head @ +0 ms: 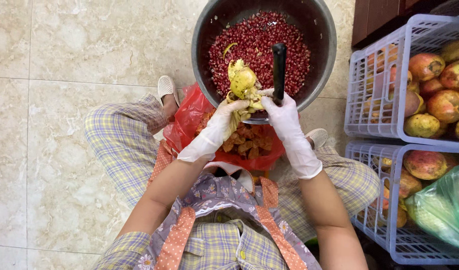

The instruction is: The person sits on the floor and uses a knife to peel the skin off pomegranates, dropping the seeds into a metal bowl and the peels into a red bag. The person handles multiple pomegranates one at a time, cutting and peeling them over the bowl.

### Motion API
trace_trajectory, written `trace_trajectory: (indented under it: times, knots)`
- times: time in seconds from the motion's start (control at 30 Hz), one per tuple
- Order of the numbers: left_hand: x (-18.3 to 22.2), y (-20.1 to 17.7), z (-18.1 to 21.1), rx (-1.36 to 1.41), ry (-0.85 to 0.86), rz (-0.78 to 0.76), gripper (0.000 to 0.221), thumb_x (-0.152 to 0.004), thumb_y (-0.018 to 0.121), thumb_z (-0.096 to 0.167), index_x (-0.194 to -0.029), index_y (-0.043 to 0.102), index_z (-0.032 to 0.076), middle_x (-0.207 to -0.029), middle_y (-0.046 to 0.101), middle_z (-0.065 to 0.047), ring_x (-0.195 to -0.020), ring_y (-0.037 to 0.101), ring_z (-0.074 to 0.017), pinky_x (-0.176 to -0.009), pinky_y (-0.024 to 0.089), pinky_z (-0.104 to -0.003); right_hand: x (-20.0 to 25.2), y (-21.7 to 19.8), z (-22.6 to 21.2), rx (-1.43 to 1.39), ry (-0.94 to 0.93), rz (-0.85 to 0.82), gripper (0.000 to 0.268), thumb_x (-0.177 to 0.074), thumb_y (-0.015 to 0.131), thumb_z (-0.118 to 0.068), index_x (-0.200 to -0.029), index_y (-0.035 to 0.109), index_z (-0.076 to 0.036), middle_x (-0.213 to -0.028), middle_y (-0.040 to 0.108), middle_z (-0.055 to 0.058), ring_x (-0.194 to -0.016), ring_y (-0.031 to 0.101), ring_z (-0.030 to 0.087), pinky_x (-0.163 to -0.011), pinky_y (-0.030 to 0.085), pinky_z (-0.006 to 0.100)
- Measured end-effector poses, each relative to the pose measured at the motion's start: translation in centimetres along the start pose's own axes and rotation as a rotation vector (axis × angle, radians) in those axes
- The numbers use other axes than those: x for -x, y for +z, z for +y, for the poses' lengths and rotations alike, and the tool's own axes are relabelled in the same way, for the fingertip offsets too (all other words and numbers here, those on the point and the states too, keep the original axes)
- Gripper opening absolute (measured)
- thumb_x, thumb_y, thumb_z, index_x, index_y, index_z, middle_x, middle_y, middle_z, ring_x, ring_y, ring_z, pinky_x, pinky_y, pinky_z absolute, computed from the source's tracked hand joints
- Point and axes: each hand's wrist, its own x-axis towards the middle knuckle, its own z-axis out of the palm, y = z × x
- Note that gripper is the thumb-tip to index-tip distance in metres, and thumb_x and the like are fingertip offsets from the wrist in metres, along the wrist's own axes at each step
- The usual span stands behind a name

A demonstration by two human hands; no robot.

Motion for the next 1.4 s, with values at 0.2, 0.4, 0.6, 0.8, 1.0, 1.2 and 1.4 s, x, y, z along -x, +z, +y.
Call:
trace_trajectory:
  times: [0.2,0.4,0.6,0.8,1.0,1.2,1.4]
  knots:
    - [-0.9,0.5,0.0,-0.098,0.113,0.109,0.037,-0.091,0.07,0.001,-0.127,0.062,0.002,-0.112,0.073,-0.009,-0.096,0.071,-0.0182,-0.083,0.059,-0.031,0.5,0.8,-0.8,0.451,-0.504,0.281,0.016,-0.088,0.082,-0.01,-0.098,0.073,-0.001,-0.091,0.064,0.002,-0.079,0.062,0.009,-0.072,0.051,0.024]
    - [-1.2,1.7,0.6,-0.094,0.115,0.114,0.042,-0.087,0.065,-0.002,-0.128,0.059,0.003,-0.113,0.073,-0.01,-0.096,0.074,-0.0222,-0.085,0.061,-0.037,0.1,0.6,-0.5,0.29,-0.227,0.037,0.018,-0.087,0.077,-0.013,-0.102,0.073,-0.004,-0.084,0.071,-0.004,-0.075,0.062,0.003,-0.069,0.051,0.021]
    - [-0.8,2.2,1.6,-0.068,0.022,-0.018,0.039,-0.092,0.063,-0.002,-0.13,0.059,0.003,-0.118,0.072,-0.012,-0.099,0.071,-0.0217,-0.084,0.058,-0.035,-2.1,-0.5,1.1,0.022,-0.094,0.006,0.015,-0.095,0.075,-0.014,-0.099,0.076,0.0,-0.085,0.067,-0.002,-0.075,0.056,0.006,-0.066,0.045,0.022]
    - [2.7,2.7,2.9,-0.071,0.044,-0.087,0.052,-0.091,0.061,0.002,-0.141,0.051,0.002,-0.128,0.07,-0.011,-0.097,0.064,-0.0141,-0.075,0.05,-0.025,-0.9,-0.6,-0.7,0.08,-0.053,0.006,0.023,-0.093,0.074,-0.028,-0.103,0.078,-0.007,-0.091,0.076,0.0,-0.079,0.065,0.004,-0.076,0.051,0.018]
    - [13.9,-0.4,3.2,0.024,-0.209,0.158,0.055,-0.087,0.065,0.012,-0.138,0.049,-0.001,-0.128,0.066,-0.012,-0.112,0.065,-0.0218,-0.099,0.053,-0.038,-0.7,-4.4,-2.9,-0.381,-0.356,0.122,0.046,-0.115,0.049,-0.044,-0.123,0.066,-0.003,-0.099,0.074,0.008,-0.074,0.065,0.013,-0.066,0.056,0.028]
    - [12.1,-2.2,1.5,0.12,-0.358,0.408,0.055,-0.087,0.07,0.031,-0.133,0.05,0.008,-0.129,0.063,-0.019,-0.113,0.062,-0.0289,-0.095,0.051,-0.042,-0.5,-5.0,-2.5,-0.398,-0.412,0.086,0.05,-0.116,0.044,-0.046,-0.143,0.061,-0.007,-0.071,0.06,-0.003,-0.056,0.051,0.006,-0.05,0.044,0.02]
    - [4.9,-2.2,3.6,-0.774,-0.171,0.276,0.055,-0.087,0.074,0.022,-0.139,0.059,0.009,-0.125,0.069,-0.023,-0.104,0.061,-0.0311,-0.094,0.05,-0.046,-0.6,-5.4,-2.3,-0.081,-0.402,0.019,0.045,-0.112,0.048,-0.03,-0.155,0.046,-0.018,-0.119,0.074,0.01,-0.079,0.075,0.016,-0.065,0.064,0.027]
